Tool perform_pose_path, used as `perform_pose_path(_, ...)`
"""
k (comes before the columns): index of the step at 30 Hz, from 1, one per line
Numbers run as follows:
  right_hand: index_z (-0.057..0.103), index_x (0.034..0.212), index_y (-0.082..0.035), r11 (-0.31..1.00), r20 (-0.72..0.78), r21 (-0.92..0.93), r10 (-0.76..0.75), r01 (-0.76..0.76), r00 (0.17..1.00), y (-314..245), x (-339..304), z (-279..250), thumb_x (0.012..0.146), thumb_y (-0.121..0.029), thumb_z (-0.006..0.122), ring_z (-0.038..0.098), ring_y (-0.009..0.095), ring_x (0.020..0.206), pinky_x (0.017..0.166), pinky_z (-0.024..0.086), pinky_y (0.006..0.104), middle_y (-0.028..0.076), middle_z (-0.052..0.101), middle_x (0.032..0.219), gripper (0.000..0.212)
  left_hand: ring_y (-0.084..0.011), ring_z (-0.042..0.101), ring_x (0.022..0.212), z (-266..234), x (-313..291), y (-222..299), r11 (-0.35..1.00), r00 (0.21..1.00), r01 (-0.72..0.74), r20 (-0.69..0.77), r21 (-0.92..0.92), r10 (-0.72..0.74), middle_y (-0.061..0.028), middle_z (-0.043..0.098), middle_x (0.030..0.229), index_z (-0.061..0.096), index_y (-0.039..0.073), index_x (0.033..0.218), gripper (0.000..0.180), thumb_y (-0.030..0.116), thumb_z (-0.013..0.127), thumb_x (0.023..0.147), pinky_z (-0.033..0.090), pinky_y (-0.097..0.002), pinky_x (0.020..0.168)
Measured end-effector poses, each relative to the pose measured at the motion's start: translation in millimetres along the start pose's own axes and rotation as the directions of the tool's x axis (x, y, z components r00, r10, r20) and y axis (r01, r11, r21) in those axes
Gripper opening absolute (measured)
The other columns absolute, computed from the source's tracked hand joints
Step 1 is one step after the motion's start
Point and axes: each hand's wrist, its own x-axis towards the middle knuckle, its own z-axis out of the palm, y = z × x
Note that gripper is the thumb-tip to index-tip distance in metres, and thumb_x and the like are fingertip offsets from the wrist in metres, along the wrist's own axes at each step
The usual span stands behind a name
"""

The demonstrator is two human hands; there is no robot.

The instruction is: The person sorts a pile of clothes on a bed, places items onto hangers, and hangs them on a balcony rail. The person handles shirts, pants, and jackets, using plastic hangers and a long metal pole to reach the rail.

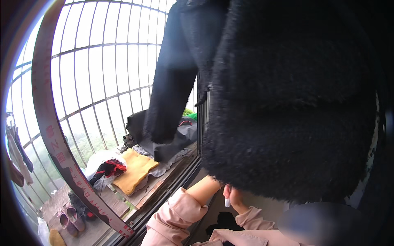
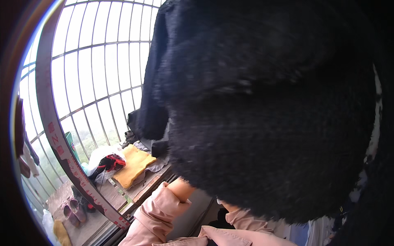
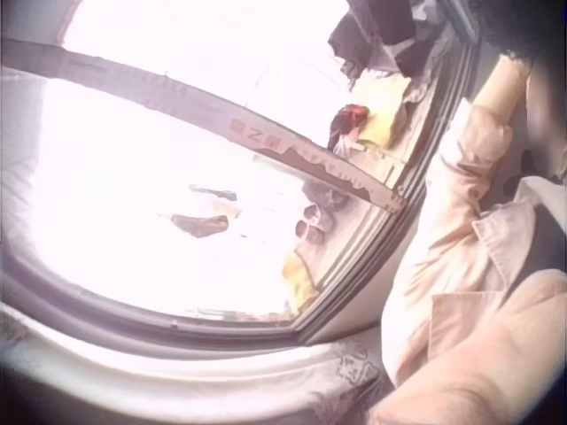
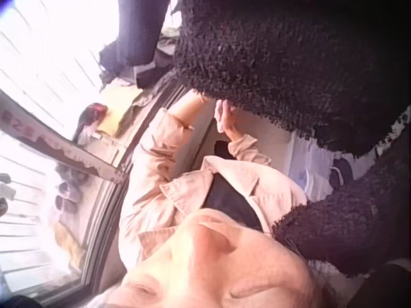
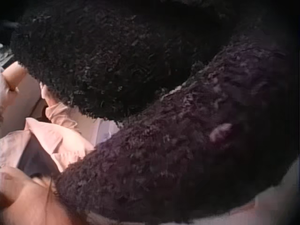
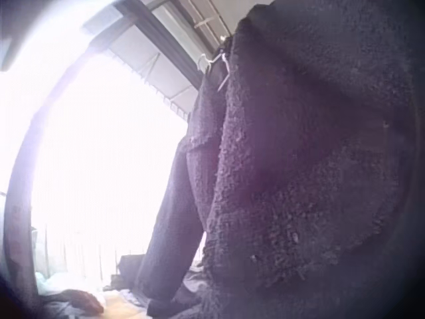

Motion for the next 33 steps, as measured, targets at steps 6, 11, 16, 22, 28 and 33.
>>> perform_pose_path(6, 0.036, 0.05, -0.007, 0.993, -0.035, 0.056, -0.103, 0.105, 0.994, -12, 13, -14, 0.08, -0.065, 0.035, 0.036, 0.01, 0.03, 0.031, 0.03, 0.0217, 0.002, 0.036, 0.039, 0.065, -0.0284, 0.052, 0.099, -26, 15, 3, 0.974, 0.986, -0.035, 0.167, 0.223, -0.003, -0.018, 0.053, 0.108, 0.041, -0.001, 0.117, 0.039, 0.02, 0.045, 0.085, 0.039, -0.0339, 0.086)
perform_pose_path(11, 0.039, 0.062, -0.005, 0.987, -0.122, -0.097, -0.136, 0.125, 0.983, -63, 11, -24, 0.084, -0.061, 0.03, 0.035, 0.008, 0.031, 0.034, 0.034, 0.0215, 0.002, 0.036, 0.04, 0.061, -0.0177, 0.05, 0.104, -56, 37, -21, 0.925, 0.97, 0.241, 0.087, -0.295, -0.225, -0.0063, 0.054, 0.107, 0.044, 0.004, 0.117, 0.063, 0.056, 0.021, 0.088, 0.037, -0.0355, 0.087)
perform_pose_path(16, 0.039, 0.064, -0.005, 0.996, -0.193, -0.056, -0.073, 0.063, 0.978, -66, 0, -26, 0.084, -0.06, 0.029, 0.035, 0.009, 0.031, 0.034, 0.034, 0.0223, 0.001, 0.035, 0.04, 0.06, -0.0196, 0.045, 0.109, -67, 71, -47, 0.625, 0.914, 0.362, 0.13, -0.692, -0.385, -0.005, 0.046, 0.12, 0.042, 0.012, 0.12, 0.035, 0.03, 0.037, 0.09, 0.04, -0.0433, 0.089)
perform_pose_path(22, 0.038, 0.064, -0.006, 0.997, -0.106, 0.054, -0.044, 0.05, 0.993, -71, 1, -34, 0.084, -0.061, 0.026, 0.034, 0.009, 0.03, 0.034, 0.035, 0.0228, 0.001, 0.033, 0.039, 0.06, -0.0216, 0.041, 0.115, -41, 76, -54, 0.59, 0.753, 0.646, 0.28, -0.484, -0.596, -0.0095, 0.041, 0.127, 0.038, 0.008, 0.125, 0.043, 0.036, 0.033, 0.092, 0.032, -0.0411, 0.096)
perform_pose_path(28, 0.034, 0.062, -0.01, 0.999, -0.151, -0.05, -0.022, 0.014, 0.988, -83, -2, -26, 0.081, -0.068, 0.017, 0.03, 0.01, 0.029, 0.034, 0.032, 0.0236, 0.0, 0.03, 0.037, 0.063, -0.0125, 0.056, 0.086, -7, 104, -28, 0.536, 0.851, 0.525, 0.43, -0.661, -0.303, -0.0033, 0.058, 0.102, 0.047, 0.004, 0.118, 0.048, 0.042, 0.038, 0.09, 0.044, -0.0261, 0.078)
perform_pose_path(33, 0.034, 0.061, -0.01, 0.999, -0.057, 0.043, 0.008, -0.006, 0.998, -86, -4, -28, 0.08, -0.068, 0.016, 0.03, 0.011, 0.028, 0.034, 0.033, 0.0248, 0.0, 0.03, 0.036, 0.063, -0.0065, 0.05, 0.067, 0, 110, -61, 0.817, 0.894, 0.444, 0.251, -0.369, -0.372, 0.0012, 0.057, 0.079, 0.051, 0.0, 0.111, 0.037, 0.026, 0.057, 0.084, 0.04, -0.0175, 0.063)
